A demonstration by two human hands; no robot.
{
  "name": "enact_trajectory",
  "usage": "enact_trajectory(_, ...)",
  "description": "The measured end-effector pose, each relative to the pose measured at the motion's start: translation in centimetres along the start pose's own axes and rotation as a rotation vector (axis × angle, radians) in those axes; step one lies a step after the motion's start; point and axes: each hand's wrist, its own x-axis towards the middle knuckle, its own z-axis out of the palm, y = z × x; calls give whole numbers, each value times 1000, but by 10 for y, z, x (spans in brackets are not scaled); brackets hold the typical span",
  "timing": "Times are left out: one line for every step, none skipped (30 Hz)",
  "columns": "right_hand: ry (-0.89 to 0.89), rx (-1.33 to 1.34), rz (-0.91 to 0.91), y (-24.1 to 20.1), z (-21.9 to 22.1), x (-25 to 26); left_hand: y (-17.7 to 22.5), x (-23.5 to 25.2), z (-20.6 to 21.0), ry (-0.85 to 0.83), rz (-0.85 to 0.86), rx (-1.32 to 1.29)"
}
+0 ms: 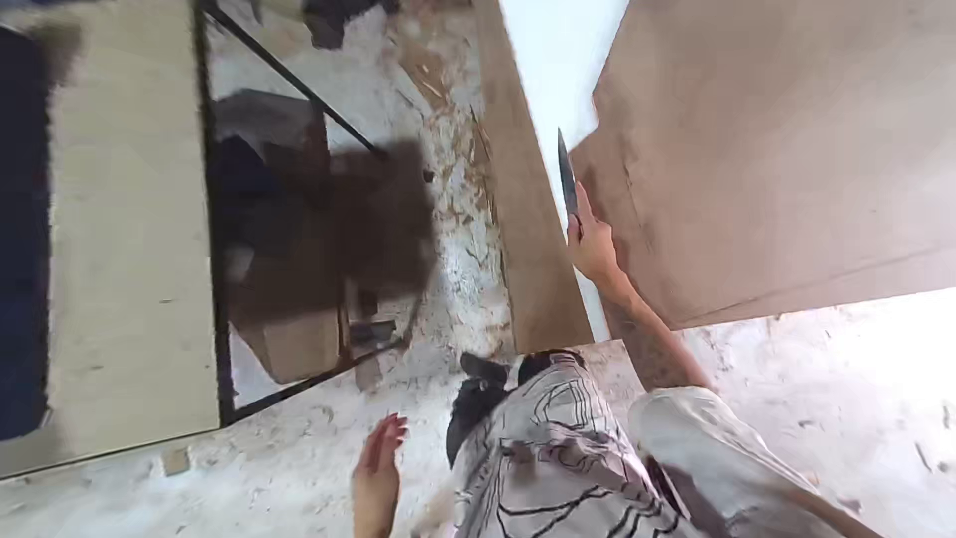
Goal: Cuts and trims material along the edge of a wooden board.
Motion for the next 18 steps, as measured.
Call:
enact_trajectory(44,151,-25,22,2,-6,20,5,2,-4,12,-58)
enact_trajectory(87,297,-28,34,4,-3,40,20,7,-10,19,-90)
enact_trajectory(106,397,-28,41,2,7,56,32,26,-7,19,-107)
enact_trajectory(93,467,14,40,3,0,77,27,37,-14,1,-67)
enact_trajectory(100,510,43,41,1,-6,102,26,56,-59,15,-11)
enact_trajectory(125,536,37,43,-4,3,126,39,91,-130,86,15)
enact_trajectory(126,560,57,43,-6,2,149,40,119,-238,162,41)
enact_trajectory(125,585,86,43,-9,-5,170,39,146,-379,246,78)
enact_trajectory(139,600,99,43,-10,-7,189,42,173,-512,342,122)
enact_trajectory(164,595,93,46,-11,-3,207,52,201,-615,441,163)
enact_trajectory(189,577,77,48,-11,2,223,63,227,-670,511,200)
enact_trajectory(204,558,63,49,-9,4,236,75,247,-686,529,213)
enact_trajectory(221,539,50,49,-7,6,247,91,266,-660,525,193)
enact_trajectory(235,525,41,47,-6,7,256,108,281,-597,516,164)
enact_trajectory(244,510,42,47,-5,8,266,127,295,-529,516,139)
enact_trajectory(249,496,47,46,-5,10,276,145,306,-480,534,144)
enact_trajectory(245,480,57,44,-4,10,284,162,314,-435,573,203)
enact_trajectory(236,468,72,43,-4,10,290,177,320,-392,641,295)
